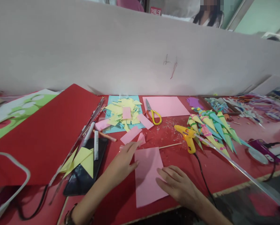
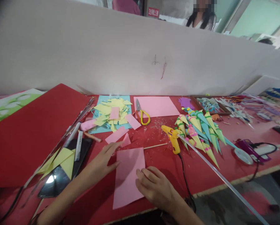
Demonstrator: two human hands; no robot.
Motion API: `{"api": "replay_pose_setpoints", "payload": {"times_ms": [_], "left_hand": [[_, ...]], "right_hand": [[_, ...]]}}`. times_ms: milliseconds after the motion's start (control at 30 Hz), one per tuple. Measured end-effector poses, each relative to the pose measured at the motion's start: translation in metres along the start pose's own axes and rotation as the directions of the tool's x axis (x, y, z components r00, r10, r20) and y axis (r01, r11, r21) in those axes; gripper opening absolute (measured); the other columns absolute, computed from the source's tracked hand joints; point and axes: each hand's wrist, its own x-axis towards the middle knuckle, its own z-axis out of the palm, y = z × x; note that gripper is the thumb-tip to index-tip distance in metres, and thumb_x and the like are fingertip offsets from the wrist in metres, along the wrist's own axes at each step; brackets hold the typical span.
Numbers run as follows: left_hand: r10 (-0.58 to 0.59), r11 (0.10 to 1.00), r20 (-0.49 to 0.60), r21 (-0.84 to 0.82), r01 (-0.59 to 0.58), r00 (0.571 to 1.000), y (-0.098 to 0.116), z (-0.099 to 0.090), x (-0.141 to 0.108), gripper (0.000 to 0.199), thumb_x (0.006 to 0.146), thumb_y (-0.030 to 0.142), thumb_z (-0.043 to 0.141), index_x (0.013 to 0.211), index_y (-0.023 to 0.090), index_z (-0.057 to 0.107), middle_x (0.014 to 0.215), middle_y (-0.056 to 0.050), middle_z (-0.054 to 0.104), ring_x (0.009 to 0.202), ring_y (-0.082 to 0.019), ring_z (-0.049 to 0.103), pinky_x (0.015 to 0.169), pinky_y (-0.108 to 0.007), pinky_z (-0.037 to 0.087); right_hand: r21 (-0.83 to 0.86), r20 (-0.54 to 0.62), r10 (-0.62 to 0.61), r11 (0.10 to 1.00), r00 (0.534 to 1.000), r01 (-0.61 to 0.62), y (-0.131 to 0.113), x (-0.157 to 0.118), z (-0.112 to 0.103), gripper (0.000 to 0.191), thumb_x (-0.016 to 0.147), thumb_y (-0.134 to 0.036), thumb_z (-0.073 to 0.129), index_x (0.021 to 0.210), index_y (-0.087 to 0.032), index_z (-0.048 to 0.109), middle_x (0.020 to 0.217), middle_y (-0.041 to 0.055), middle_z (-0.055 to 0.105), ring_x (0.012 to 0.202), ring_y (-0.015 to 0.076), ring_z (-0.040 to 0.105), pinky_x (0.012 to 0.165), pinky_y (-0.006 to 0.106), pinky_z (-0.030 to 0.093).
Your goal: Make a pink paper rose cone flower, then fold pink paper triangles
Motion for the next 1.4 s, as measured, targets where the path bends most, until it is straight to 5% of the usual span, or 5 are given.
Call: {"api": "replay_pose_setpoints", "payload": {"times_ms": [200,300,500,767,1400], "left_hand": [[0.271,0.920,0.190,0.238,-0.312,0.944,0.000,0.023,-0.017,0.038,0.081,0.024,0.050,0.119,0.022,0.047,0.117,-0.006,0.057,0.108,-0.024,0.048,0.093,-0.041,0.036],[0.272,0.916,0.177,0.254,-0.311,0.946,-0.003,0.025,-0.027,0.047,0.081,0.037,0.051,0.124,0.021,0.044,0.119,-0.006,0.056,0.109,-0.024,0.048,0.095,-0.040,0.034],[0.217,0.946,0.198,0.197,-0.256,0.956,-0.005,0.023,-0.036,0.055,0.079,0.045,0.051,0.128,0.021,0.040,0.126,-0.007,0.053,0.111,-0.023,0.049,0.095,-0.038,0.036],[0.183,0.946,0.207,0.229,-0.229,0.961,-0.011,0.027,-0.035,0.068,0.076,0.051,0.051,0.132,0.017,0.034,0.135,-0.009,0.043,0.121,-0.025,0.039,0.101,-0.038,0.031],[0.181,0.948,0.070,0.254,-0.193,0.981,-0.010,0.031,-0.037,0.076,0.076,0.062,0.042,0.129,0.009,0.035,0.123,-0.014,0.052,0.112,-0.027,0.047,0.097,-0.042,0.030]], "right_hand": [[0.271,0.276,0.160,0.933,0.948,-0.237,0.004,-0.008,0.003,0.033,0.080,-0.009,0.045,0.103,-0.026,0.060,0.112,0.0034,0.059,0.104,0.0146,0.050,0.089,0.030,0.042],[0.312,0.338,0.102,0.926,0.936,-0.213,0.012,-0.007,0.001,0.032,0.081,-0.011,0.046,0.102,-0.030,0.060,0.109,0.0012,0.060,0.100,0.0137,0.051,0.088,0.031,0.040],[0.264,0.217,0.118,0.949,0.969,-0.174,0.017,-0.010,0.003,0.024,0.086,-0.014,0.044,0.095,-0.027,0.062,0.098,0.0021,0.063,0.091,0.0148,0.051,0.084,0.032,0.039],[0.380,0.484,0.191,0.833,0.854,-0.402,0.026,0.012,-0.005,0.014,0.086,-0.028,0.050,0.086,-0.029,0.064,0.107,-0.0008,0.054,0.104,0.0155,0.044,0.096,0.039,0.025],[0.155,0.316,0.188,0.957,0.930,-0.246,0.019,0.052,0.038,0.028,0.089,-0.030,0.044,0.067,-0.016,0.056,0.067,0.0011,0.059,0.066,0.0143,0.050,0.068,0.028,0.031]]}}
